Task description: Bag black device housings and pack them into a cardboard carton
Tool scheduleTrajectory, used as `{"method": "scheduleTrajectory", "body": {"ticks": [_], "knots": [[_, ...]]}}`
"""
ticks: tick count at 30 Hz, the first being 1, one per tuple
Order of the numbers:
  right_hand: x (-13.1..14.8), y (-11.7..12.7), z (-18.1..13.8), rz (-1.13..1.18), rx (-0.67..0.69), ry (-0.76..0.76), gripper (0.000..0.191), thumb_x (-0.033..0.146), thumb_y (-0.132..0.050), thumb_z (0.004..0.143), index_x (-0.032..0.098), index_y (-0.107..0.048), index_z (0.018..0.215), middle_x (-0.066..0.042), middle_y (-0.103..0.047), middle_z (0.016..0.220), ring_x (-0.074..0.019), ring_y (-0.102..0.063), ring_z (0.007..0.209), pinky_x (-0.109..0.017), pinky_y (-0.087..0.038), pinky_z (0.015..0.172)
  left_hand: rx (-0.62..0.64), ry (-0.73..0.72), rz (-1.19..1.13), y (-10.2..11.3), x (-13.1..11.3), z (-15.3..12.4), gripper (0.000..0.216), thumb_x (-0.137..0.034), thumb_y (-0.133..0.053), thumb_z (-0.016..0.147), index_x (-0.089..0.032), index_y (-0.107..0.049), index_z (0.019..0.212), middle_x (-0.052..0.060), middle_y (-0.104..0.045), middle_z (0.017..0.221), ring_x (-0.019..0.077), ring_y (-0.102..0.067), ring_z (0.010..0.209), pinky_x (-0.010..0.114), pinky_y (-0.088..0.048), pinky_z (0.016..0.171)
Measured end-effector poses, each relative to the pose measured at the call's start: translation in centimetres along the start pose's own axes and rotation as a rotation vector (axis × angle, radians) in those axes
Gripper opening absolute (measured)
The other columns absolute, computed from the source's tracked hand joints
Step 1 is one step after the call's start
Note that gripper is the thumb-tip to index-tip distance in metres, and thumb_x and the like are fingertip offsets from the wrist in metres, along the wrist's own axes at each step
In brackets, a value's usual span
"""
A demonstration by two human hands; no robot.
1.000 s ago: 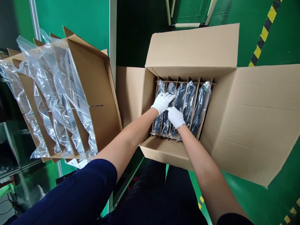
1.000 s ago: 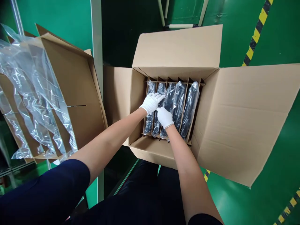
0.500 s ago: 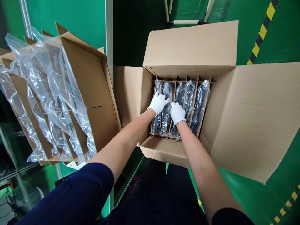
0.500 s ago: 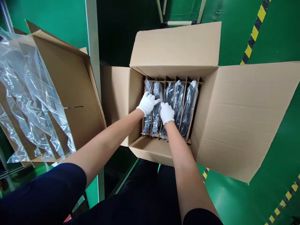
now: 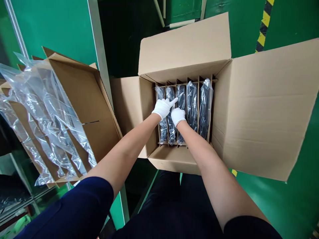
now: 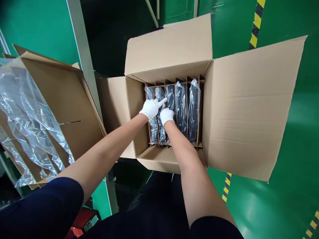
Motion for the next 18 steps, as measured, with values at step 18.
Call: {"method": "scheduleTrajectory", "body": {"ticks": [18], "knots": [[-1.2,0.4,0.6,0.082,0.098,0.026,0.077,0.003,-0.031,0.096,0.01,0.006,0.163,-0.028,-0.072,0.113,-0.0296,-0.074,0.104,-0.047,-0.056,0.089,0.066,0.179,0.072,-1.0,-0.2,0.2,0.066,-0.003,-0.024,0.096,-0.005,-0.021,0.162,0.027,-0.053,0.142,0.034,-0.056,0.121,0.047,-0.047,0.096]]}}
Point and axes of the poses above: each hand's wrist, its own z-axis towards the middle knuckle, its own y-axis out of the back of the hand, x = y × z, the point moved 3 cm from there along z, towards the middle knuckle
